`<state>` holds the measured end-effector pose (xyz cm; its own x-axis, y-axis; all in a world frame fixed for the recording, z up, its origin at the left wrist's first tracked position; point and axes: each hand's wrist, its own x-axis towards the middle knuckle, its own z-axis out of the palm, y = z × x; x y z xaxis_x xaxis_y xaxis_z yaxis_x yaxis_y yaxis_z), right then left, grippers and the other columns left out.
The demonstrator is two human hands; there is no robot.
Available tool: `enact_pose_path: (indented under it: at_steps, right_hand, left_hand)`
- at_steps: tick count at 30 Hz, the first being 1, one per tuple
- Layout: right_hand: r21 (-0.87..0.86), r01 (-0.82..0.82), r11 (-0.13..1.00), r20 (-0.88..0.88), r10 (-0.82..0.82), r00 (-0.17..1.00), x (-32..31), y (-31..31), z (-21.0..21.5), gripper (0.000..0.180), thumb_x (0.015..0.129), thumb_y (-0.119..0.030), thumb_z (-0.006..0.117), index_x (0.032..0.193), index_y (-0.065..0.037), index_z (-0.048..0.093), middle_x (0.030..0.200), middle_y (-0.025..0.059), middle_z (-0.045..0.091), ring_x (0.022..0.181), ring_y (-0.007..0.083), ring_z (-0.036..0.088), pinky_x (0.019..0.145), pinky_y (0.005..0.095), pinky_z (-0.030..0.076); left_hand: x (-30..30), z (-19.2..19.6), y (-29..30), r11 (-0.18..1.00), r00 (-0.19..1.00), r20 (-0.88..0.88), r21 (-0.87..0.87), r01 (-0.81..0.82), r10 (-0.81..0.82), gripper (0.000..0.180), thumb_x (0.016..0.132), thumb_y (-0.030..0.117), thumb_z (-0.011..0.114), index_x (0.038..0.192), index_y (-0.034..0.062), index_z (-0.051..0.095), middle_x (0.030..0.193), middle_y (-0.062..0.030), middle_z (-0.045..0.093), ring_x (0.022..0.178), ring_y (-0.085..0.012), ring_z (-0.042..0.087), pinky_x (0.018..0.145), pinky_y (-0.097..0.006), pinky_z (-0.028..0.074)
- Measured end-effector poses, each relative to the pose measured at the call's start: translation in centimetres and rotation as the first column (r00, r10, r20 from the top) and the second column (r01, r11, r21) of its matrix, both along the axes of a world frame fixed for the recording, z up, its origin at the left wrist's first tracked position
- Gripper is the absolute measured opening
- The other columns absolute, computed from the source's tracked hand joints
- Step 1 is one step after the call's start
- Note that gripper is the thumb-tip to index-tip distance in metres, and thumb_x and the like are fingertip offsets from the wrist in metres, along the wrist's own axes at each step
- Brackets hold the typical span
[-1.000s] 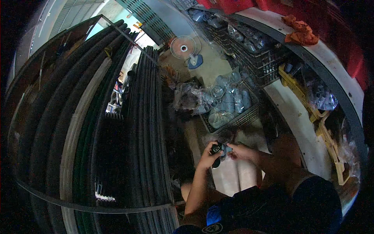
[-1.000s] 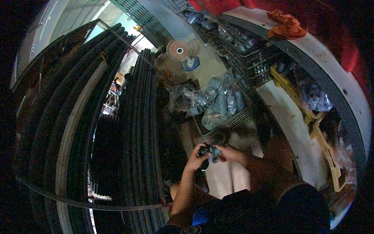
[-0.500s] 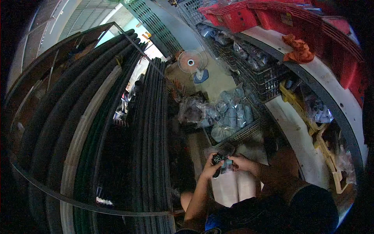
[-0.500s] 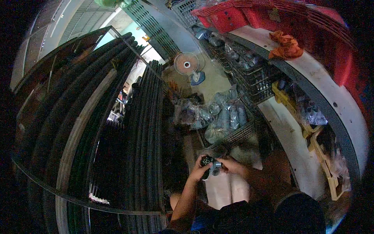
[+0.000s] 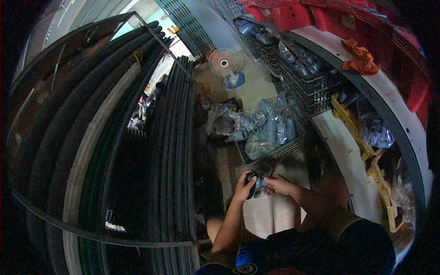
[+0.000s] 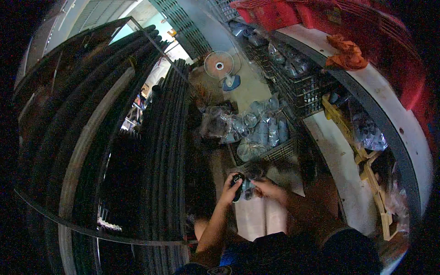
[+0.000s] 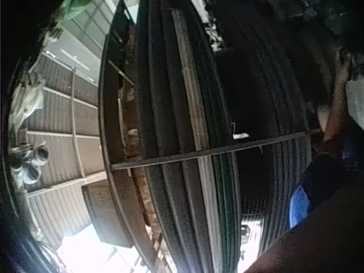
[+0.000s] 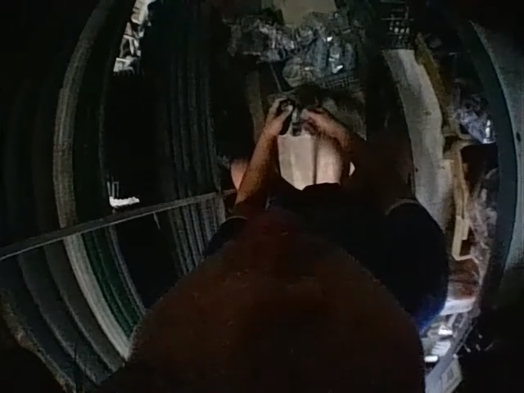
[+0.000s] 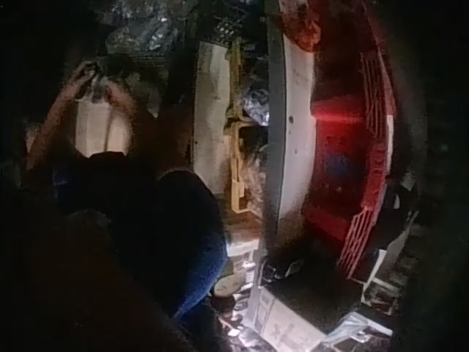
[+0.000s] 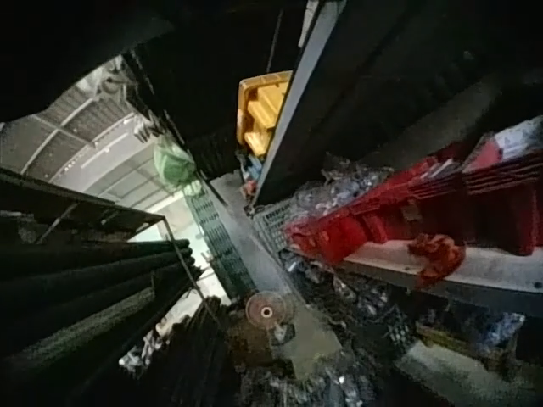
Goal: Assembling and organizing various PVC pipe fittings in a storage area.
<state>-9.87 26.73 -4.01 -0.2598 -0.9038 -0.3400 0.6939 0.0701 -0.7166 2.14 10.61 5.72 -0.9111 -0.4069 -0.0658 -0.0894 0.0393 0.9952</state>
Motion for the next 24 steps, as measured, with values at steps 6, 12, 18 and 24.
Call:
enact_pose_path:
  at_steps: [6, 12, 18, 24]
  right_hand:
    - [-0.387, 0.242, 0.890, -0.762, -0.457, 0.459, 1.1, -0.2, 1.8, 0.023, 0.096, -0.025, 0.062, 0.106, -0.004, 0.059, 0.074, 0.0026, 0.062, 0.065, 0.0109, 0.059, 0.060, 0.0255, 0.048]
    - [0.012, 0.114, 0.993, -0.524, -0.091, 0.847, -0.2, 0.1, 6.1, 0.019, 0.095, -0.025, 0.062, 0.101, -0.006, 0.059, 0.080, 0.0008, 0.060, 0.063, 0.0096, 0.055, 0.056, 0.0253, 0.043]
    - [0.077, 0.622, 0.780, -0.434, -0.535, 0.725, -1.9, -0.5, 5.9, 0.016, 0.090, -0.019, 0.067, 0.082, -0.006, 0.063, 0.066, 0.0040, 0.058, 0.057, 0.0118, 0.054, 0.057, 0.0266, 0.044]
    - [0.210, 0.515, 0.831, -0.832, -0.124, 0.541, -7.6, -1.0, 0.6, 0.024, 0.086, -0.018, 0.070, 0.102, -0.003, 0.061, 0.084, 0.0041, 0.061, 0.078, 0.0191, 0.063, 0.072, 0.0384, 0.053]
  left_hand:
    - [-0.5, -2.5, -0.1, 0.996, 0.999, -0.030, -0.087, -0.033, 0.030, 0.030, 0.091, 0.024, 0.069, 0.113, 0.0054, 0.059, 0.103, -0.0035, 0.060, 0.099, -0.0149, 0.053, 0.088, -0.030, 0.045]
    - [-1.2, -2.7, -2.7, 0.928, 0.974, -0.190, -0.326, -0.177, 0.119, 0.023, 0.086, 0.018, 0.070, 0.104, 0.0039, 0.064, 0.102, -0.0074, 0.065, 0.101, -0.0209, 0.059, 0.092, -0.033, 0.045]
    - [-0.1, 0.6, -8.6, 0.546, 0.544, -0.228, 0.640, -0.541, 0.807, 0.029, 0.095, 0.031, 0.062, 0.113, 0.0084, 0.058, 0.101, -0.0049, 0.060, 0.095, -0.0190, 0.057, 0.084, -0.034, 0.047]
    - [0.2, -0.4, -9.6, 0.346, 0.311, -0.196, 0.751, -0.562, 0.930, 0.033, 0.091, 0.022, 0.061, 0.120, 0.0067, 0.054, 0.106, -0.0082, 0.059, 0.097, -0.0231, 0.058, 0.085, -0.036, 0.048]
